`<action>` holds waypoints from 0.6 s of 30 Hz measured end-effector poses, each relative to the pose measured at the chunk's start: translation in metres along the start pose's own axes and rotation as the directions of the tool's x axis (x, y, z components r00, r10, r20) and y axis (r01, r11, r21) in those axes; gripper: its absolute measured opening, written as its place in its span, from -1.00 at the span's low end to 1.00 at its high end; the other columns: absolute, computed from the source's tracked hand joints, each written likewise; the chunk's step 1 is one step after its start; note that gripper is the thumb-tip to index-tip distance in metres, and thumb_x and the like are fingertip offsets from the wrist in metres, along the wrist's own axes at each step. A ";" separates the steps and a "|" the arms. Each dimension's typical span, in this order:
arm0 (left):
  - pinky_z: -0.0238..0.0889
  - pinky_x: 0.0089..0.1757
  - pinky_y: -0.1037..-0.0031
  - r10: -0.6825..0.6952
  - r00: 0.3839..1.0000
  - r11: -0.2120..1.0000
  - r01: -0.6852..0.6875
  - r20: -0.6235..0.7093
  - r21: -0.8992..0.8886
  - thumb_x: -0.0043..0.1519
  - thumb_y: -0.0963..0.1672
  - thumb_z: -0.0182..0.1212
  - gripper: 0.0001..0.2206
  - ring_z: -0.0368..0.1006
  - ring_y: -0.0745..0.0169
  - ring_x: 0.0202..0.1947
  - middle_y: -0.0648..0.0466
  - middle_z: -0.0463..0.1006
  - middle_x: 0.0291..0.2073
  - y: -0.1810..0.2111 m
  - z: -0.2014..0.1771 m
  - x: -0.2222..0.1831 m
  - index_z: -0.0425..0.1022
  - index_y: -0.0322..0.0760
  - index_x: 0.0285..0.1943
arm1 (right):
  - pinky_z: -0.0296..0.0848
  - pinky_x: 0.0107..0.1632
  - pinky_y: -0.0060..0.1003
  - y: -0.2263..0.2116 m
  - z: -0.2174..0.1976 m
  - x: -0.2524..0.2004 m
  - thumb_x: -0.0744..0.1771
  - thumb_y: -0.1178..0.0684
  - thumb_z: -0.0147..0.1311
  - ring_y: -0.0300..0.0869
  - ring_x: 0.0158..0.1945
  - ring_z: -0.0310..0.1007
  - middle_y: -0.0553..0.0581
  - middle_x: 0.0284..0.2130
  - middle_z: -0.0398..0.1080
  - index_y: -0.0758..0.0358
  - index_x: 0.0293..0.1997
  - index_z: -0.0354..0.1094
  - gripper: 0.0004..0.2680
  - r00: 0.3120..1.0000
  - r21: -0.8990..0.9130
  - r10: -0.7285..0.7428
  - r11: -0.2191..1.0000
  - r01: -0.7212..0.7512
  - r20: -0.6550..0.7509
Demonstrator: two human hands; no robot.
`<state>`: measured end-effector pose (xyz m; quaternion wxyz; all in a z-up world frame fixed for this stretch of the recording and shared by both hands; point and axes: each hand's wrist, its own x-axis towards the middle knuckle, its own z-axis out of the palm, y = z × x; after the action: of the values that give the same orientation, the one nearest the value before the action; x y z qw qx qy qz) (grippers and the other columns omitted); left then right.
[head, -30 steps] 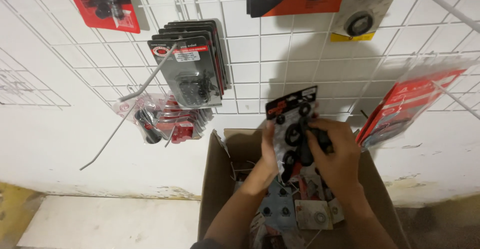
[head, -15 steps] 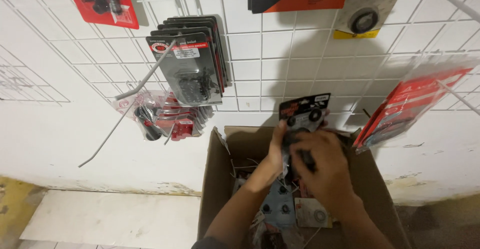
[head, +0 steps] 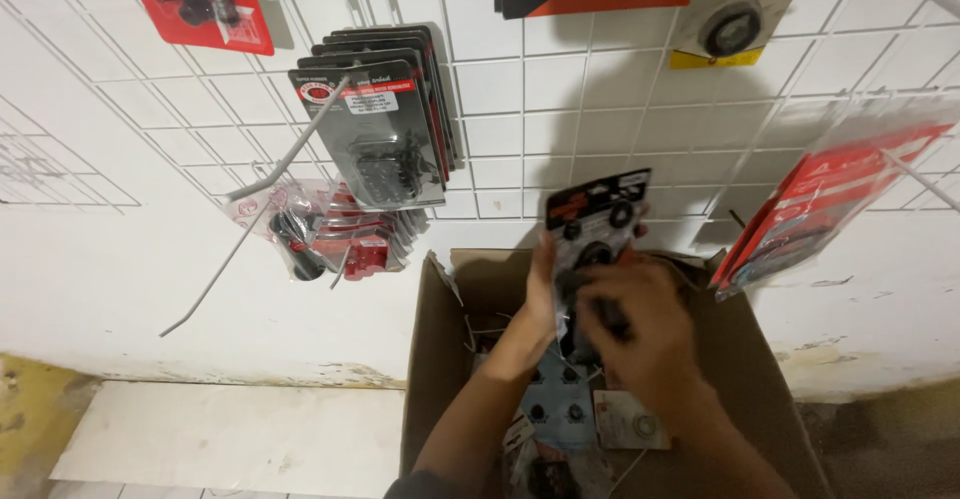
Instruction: Clean dust off an automotive spare parts package using a cleaning rag.
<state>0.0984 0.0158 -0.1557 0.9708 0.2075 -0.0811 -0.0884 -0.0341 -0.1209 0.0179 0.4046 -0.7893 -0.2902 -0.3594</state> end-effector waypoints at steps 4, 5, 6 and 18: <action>0.15 0.28 0.23 -0.103 0.994 0.992 0.106 -0.036 0.072 0.29 0.27 0.02 -0.24 0.39 -0.07 0.26 -0.19 0.47 0.27 -0.008 0.061 -0.030 0.37 -0.34 0.43 | 0.42 0.07 -0.09 0.011 -0.021 0.023 0.29 0.21 0.32 0.05 -0.06 0.48 0.14 -0.19 0.52 0.20 -0.19 0.47 -0.89 0.993 -0.168 -0.076 0.984 0.059 -0.093; 0.07 0.32 0.26 -0.159 0.987 0.970 0.159 -0.014 0.184 0.31 0.27 -0.01 -0.22 0.32 -0.04 0.32 -0.19 0.38 0.33 -0.005 0.071 -0.036 0.27 -0.33 0.49 | 0.40 0.09 -0.12 0.013 -0.021 0.028 0.32 0.23 0.32 0.04 -0.05 0.47 0.15 -0.16 0.53 0.22 -0.17 0.46 -0.89 0.985 -0.159 -0.066 0.986 0.041 -0.161; -0.01 0.36 0.28 -0.216 0.976 0.933 0.206 0.001 0.295 0.33 0.27 -0.04 -0.20 0.25 -0.01 0.38 -0.20 0.29 0.40 -0.003 0.081 -0.042 0.18 -0.32 0.55 | 0.38 0.11 -0.14 0.016 -0.022 0.032 0.35 0.25 0.32 0.04 -0.05 0.46 0.15 -0.13 0.53 0.24 -0.15 0.46 -0.90 0.972 -0.149 -0.057 0.989 0.023 -0.227; -0.05 0.35 0.07 -0.252 0.953 0.824 0.301 -0.166 0.480 0.14 0.39 0.12 0.02 0.18 -0.20 0.40 -0.32 0.23 0.40 -0.003 0.041 -0.044 0.14 -0.33 0.56 | 0.41 0.08 -0.02 -0.002 -0.028 0.037 0.35 0.31 0.27 0.16 -0.07 0.47 0.29 -0.18 0.52 0.32 -0.20 0.49 -0.94 0.979 -0.122 -0.065 0.992 0.041 -0.194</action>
<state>0.0476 0.0059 -0.1253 0.8632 0.4655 -0.0239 -0.1942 -0.0242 -0.1374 0.0602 0.3748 -0.7639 -0.2479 -0.4632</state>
